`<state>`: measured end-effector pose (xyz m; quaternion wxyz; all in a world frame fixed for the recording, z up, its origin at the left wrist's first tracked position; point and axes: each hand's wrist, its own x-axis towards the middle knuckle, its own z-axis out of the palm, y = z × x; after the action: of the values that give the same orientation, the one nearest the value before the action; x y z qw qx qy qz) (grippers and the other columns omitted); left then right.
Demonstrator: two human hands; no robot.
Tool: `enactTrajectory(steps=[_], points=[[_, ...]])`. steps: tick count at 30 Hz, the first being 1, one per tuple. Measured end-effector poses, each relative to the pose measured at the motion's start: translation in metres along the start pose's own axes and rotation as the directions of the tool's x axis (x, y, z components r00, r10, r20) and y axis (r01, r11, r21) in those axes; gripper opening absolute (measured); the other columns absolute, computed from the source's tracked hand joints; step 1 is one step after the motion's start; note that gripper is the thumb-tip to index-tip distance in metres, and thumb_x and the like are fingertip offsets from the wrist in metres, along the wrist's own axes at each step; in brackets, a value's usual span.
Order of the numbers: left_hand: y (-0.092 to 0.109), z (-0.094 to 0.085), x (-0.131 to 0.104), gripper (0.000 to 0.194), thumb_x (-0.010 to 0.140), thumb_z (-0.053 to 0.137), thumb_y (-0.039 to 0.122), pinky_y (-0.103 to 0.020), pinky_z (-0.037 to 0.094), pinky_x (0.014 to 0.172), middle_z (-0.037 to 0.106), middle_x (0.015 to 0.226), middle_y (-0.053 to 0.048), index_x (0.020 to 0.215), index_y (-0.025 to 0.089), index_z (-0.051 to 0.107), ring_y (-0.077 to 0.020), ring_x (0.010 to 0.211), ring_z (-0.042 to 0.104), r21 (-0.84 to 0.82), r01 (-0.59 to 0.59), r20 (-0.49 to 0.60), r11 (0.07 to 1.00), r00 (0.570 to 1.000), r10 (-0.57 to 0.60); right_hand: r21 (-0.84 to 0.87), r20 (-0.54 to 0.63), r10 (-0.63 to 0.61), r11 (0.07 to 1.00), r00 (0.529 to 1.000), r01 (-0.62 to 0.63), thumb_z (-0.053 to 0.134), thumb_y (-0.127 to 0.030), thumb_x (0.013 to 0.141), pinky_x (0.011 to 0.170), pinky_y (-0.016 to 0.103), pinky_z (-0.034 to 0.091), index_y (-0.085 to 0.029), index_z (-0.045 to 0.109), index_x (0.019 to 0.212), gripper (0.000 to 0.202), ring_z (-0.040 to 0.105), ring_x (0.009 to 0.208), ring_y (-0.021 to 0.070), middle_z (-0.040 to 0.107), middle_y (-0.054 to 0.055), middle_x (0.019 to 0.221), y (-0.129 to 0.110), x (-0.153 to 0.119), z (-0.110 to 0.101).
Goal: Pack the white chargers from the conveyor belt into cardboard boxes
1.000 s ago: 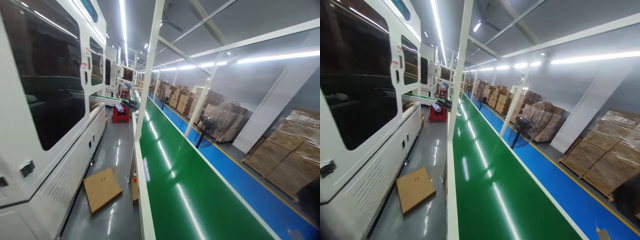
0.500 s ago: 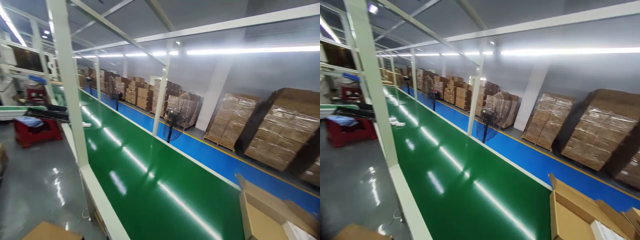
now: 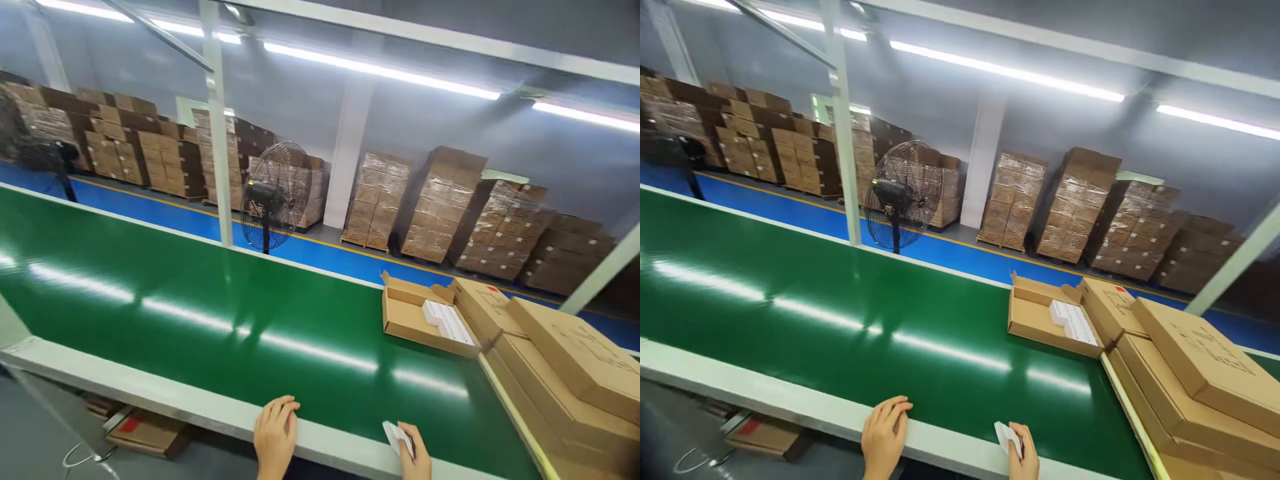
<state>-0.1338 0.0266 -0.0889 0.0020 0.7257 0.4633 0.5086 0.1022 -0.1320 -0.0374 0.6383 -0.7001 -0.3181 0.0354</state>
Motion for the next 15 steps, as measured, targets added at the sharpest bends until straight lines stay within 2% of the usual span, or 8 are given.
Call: enactTrajectory(steps=[2, 5, 9, 12, 15], points=[[0.006, 0.000, 0.010, 0.021, 0.084, 0.046, 0.019, -0.034, 0.046, 0.071, 0.069, 0.085, -0.002, 0.079, 0.024, 0.066, -0.0224, 0.084, 0.061, -0.043, 0.018, 0.054, 0.999, 0.998, -0.016, 0.029, 0.035, 0.042, 0.999, 0.999, -0.043, 0.063, -0.056, 0.069, 0.066, 0.031, 0.052, -0.018, 0.066, 0.072, 0.038, 0.064, 0.074, 0.0233, 0.067, 0.006, 0.075, 0.011, 0.011, 0.001], [0.027, 0.000, 0.029, 0.024, 0.087, 0.041, 0.019, -0.033, 0.046, 0.071, 0.066, 0.080, -0.003, 0.081, 0.022, 0.063, -0.0211, 0.080, 0.060, -0.234, -0.032, 0.238, 0.972, 0.967, 0.089, 0.078, 0.081, 0.094, 0.992, 0.992, -0.101, 0.063, -0.062, 0.064, 0.052, 0.026, 0.045, -0.019, 0.059, 0.068, 0.043, 0.055, 0.057, 0.0175, 0.058, 0.001, 0.061, 0.011, 0.029, 0.014], [0.073, 0.017, 0.055, 0.028, 0.089, 0.034, 0.019, -0.038, 0.045, 0.079, 0.065, 0.086, -0.007, 0.085, 0.020, 0.062, -0.0222, 0.087, 0.056, -0.400, 0.011, 0.511, 0.917, 0.833, 0.213, 0.122, 0.283, 0.089, 0.984, 0.955, -0.128, 0.056, -0.066, 0.070, 0.044, 0.023, 0.034, -0.021, 0.049, 0.061, 0.046, 0.041, 0.048, 0.0123, 0.042, -0.005, 0.052, -0.008, 0.054, 0.044], [0.104, 0.042, 0.070, 0.026, 0.088, 0.037, 0.019, -0.037, 0.043, 0.082, 0.065, 0.087, -0.006, 0.085, 0.019, 0.063, -0.0218, 0.088, 0.055, -0.435, 0.040, 0.602, 0.899, 0.755, 0.258, 0.142, 0.384, 0.080, 0.979, 0.920, -0.144, 0.054, -0.068, 0.069, 0.044, 0.023, 0.032, -0.020, 0.049, 0.058, 0.049, 0.039, 0.047, 0.0118, 0.041, -0.005, 0.050, -0.012, 0.076, 0.068], [0.121, 0.068, 0.080, 0.020, 0.086, 0.043, 0.022, -0.032, 0.045, 0.080, 0.065, 0.087, -0.004, 0.088, 0.019, 0.063, -0.0193, 0.085, 0.057, -0.468, 0.096, 0.670, 0.879, 0.686, 0.282, 0.151, 0.404, 0.067, 0.979, 0.912, -0.139, 0.054, -0.068, 0.069, 0.044, 0.023, 0.032, -0.019, 0.053, 0.059, 0.050, 0.039, 0.048, 0.0119, 0.046, -0.003, 0.051, -0.006, 0.101, 0.089]])
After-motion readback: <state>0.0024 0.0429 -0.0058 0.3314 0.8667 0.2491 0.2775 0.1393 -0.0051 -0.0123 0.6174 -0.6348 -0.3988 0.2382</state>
